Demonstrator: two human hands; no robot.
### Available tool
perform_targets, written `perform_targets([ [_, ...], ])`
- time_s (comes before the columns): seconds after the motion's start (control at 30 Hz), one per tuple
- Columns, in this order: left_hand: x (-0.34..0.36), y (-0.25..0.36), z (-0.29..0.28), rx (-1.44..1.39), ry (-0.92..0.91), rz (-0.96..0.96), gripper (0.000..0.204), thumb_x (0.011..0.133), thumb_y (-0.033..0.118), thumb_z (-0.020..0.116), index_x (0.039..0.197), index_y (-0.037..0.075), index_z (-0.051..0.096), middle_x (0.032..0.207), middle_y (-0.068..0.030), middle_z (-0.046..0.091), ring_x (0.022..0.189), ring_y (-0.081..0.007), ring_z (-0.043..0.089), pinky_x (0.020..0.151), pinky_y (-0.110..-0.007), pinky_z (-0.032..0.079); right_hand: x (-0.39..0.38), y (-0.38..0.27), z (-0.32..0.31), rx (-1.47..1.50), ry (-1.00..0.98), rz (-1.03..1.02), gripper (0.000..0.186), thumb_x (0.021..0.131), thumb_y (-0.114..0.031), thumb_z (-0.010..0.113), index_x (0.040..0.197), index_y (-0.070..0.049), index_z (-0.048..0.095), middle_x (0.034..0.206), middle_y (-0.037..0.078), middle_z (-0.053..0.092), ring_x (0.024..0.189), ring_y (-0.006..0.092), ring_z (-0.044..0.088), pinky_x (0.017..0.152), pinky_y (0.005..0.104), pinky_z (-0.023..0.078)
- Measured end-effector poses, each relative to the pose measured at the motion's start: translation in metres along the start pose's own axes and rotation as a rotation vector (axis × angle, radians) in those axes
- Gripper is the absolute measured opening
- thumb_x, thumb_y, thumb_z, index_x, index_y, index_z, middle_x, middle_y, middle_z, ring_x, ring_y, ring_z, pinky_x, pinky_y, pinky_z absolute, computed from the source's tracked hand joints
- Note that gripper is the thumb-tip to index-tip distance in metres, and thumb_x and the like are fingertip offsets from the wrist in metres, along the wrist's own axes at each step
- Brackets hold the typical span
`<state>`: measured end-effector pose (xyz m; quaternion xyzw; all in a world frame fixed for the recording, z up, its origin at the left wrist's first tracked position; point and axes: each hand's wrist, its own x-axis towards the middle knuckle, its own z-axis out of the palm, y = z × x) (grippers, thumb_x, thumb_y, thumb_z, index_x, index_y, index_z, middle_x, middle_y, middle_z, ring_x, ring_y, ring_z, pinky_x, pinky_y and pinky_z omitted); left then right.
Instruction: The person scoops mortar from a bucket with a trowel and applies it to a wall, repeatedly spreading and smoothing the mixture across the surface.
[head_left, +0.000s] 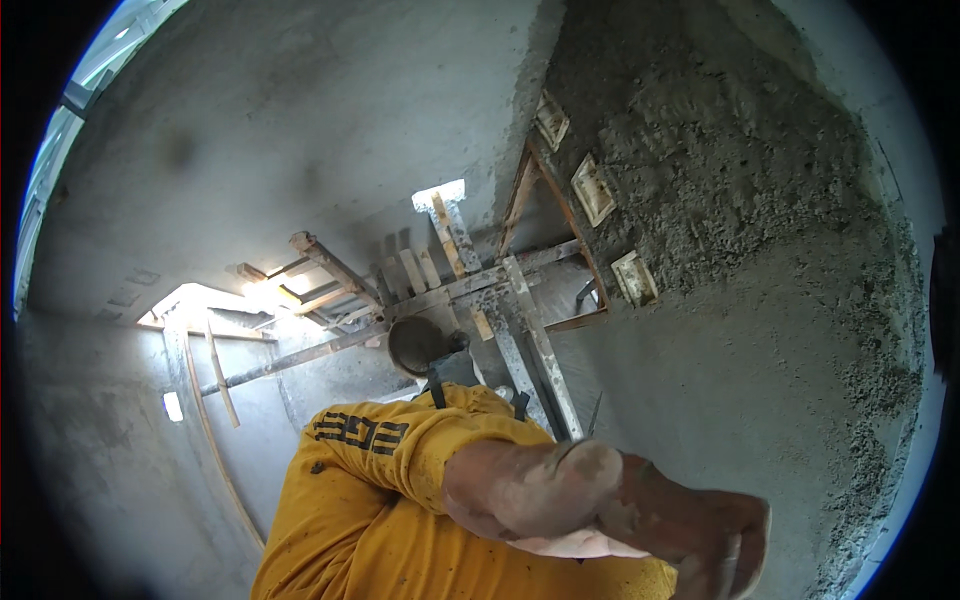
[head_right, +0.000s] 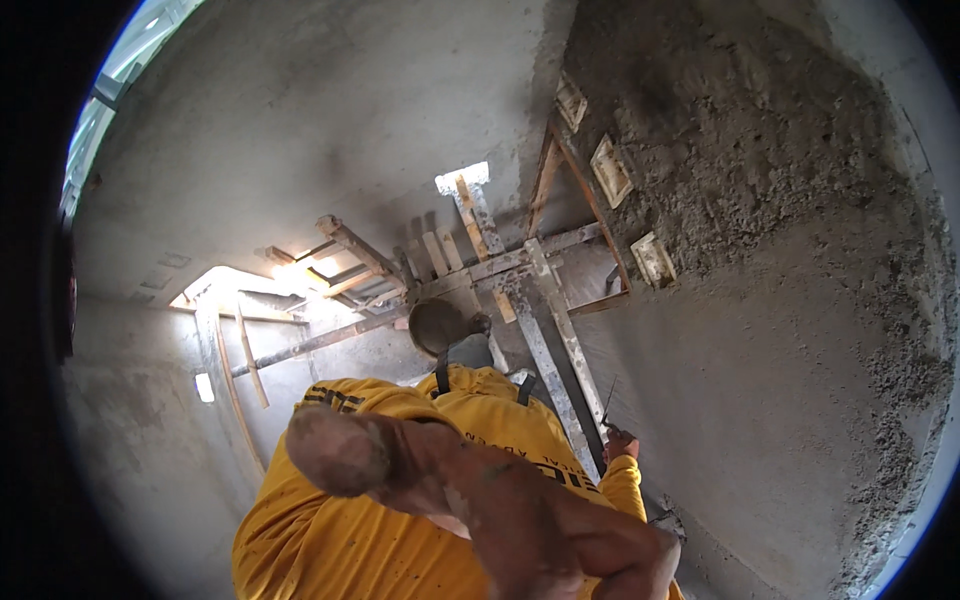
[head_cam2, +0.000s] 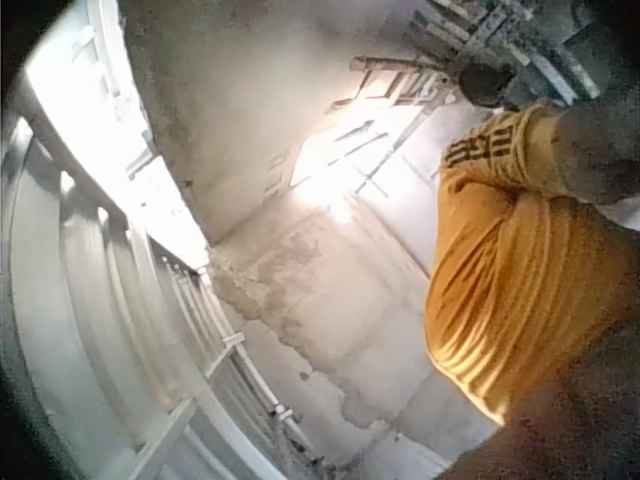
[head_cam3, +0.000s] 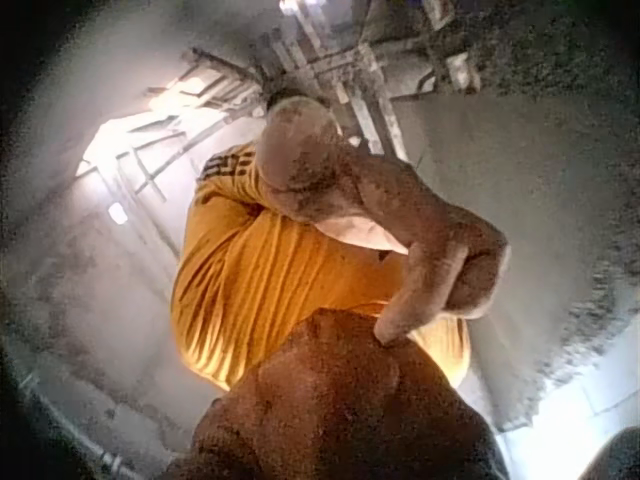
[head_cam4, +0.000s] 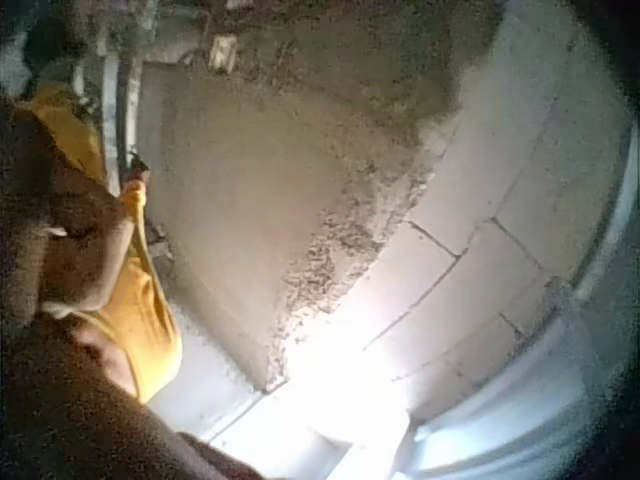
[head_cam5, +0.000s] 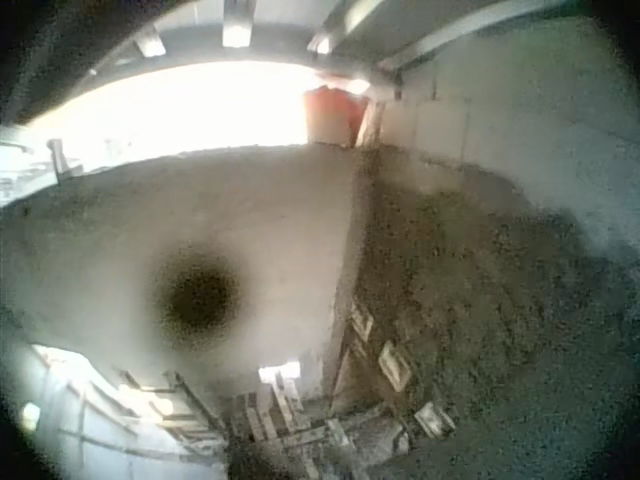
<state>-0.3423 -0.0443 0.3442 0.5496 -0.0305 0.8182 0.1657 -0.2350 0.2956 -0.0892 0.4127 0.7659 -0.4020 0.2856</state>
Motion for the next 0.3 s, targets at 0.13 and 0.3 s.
perform_targets([
  [0.13, -0.047, 0.021, -0.015, 0.320, 0.221, 0.107, 0.104, 0.090, 0.081, 0.000, 0.105, 0.003, 0.068, 0.108, -0.0197, 0.059, 0.099, -0.0298, 0.054, 0.087, -0.045, 0.044, 0.015, 0.012, 0.001, 0.051, -0.054, 0.088, 0.022, 0.093, -0.024, 0.063, 0.090, -0.003, 0.066, 0.060, 0.006, 0.056, 0.045, 0.0179, 0.053, 0.041, 0.0340, 0.043],
  [0.3, -0.170, 0.139, -0.031, 0.584, 0.976, 0.146, 0.090, 0.097, 0.069, -0.001, 0.103, 0.007, 0.063, 0.116, -0.0182, 0.065, 0.115, -0.0330, 0.057, 0.105, -0.057, 0.038, 0.025, 0.031, 0.011, -0.095, -0.047, 0.023, 0.021, 0.090, -0.028, 0.067, 0.093, -0.007, 0.070, 0.062, 0.006, 0.060, 0.047, 0.0177, 0.058, 0.041, 0.0338, 0.046],
])
